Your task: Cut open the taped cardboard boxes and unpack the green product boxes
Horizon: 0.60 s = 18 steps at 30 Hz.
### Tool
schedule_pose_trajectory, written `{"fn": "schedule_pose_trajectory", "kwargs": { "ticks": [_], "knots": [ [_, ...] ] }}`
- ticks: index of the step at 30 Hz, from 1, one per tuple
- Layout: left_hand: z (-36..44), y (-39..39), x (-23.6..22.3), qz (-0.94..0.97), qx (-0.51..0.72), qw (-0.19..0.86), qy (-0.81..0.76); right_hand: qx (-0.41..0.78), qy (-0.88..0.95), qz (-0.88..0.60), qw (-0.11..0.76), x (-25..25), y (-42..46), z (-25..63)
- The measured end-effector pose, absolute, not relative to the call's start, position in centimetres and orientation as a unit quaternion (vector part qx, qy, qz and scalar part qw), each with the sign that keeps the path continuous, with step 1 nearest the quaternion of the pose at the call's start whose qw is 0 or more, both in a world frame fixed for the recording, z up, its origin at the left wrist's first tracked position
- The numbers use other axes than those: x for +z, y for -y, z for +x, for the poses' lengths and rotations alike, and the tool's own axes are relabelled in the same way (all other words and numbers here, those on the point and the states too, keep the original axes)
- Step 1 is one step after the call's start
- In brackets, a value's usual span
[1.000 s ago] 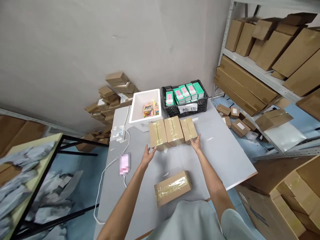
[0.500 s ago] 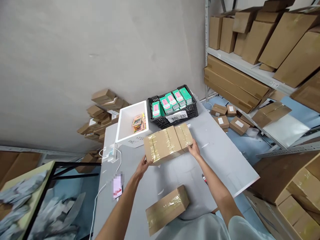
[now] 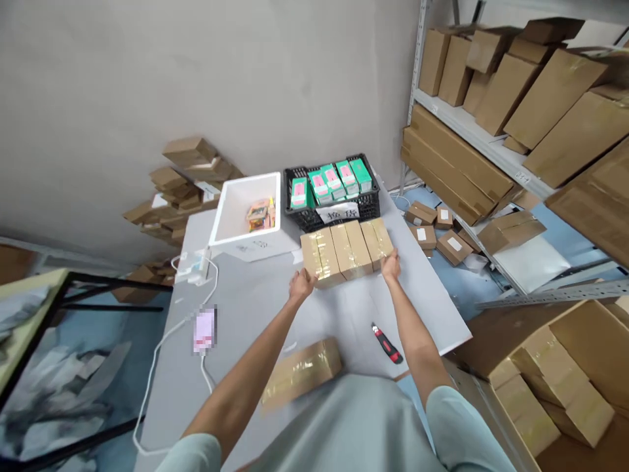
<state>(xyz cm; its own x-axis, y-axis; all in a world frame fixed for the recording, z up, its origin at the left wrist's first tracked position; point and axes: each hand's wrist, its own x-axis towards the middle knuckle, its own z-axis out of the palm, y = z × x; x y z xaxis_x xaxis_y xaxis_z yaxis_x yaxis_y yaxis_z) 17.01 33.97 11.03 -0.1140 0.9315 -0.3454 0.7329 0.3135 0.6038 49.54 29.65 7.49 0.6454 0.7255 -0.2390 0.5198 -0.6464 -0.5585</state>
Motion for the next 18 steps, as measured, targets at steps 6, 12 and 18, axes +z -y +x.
{"fn": "schedule_pose_trajectory", "kwargs": {
  "ticks": [6, 12, 18],
  "knots": [
    [15.3, -21.0, 9.0, 0.643, 0.179, 0.3, -0.681, 0.283, 0.406, -0.86, 0.122, 2.6, -17.9, 44.7],
    [7.1, -4.5, 8.5, 0.609, 0.138, 0.289, -0.726, 0.285, 0.514, -0.808, 0.035, -1.0, -2.6, 43.0],
    [1.4, -1.3, 7.1, 0.581, 0.158, 0.306, -0.737, 0.301, 0.534, -0.786, 0.084, -0.1, -2.0, 42.5]
  ]
}}
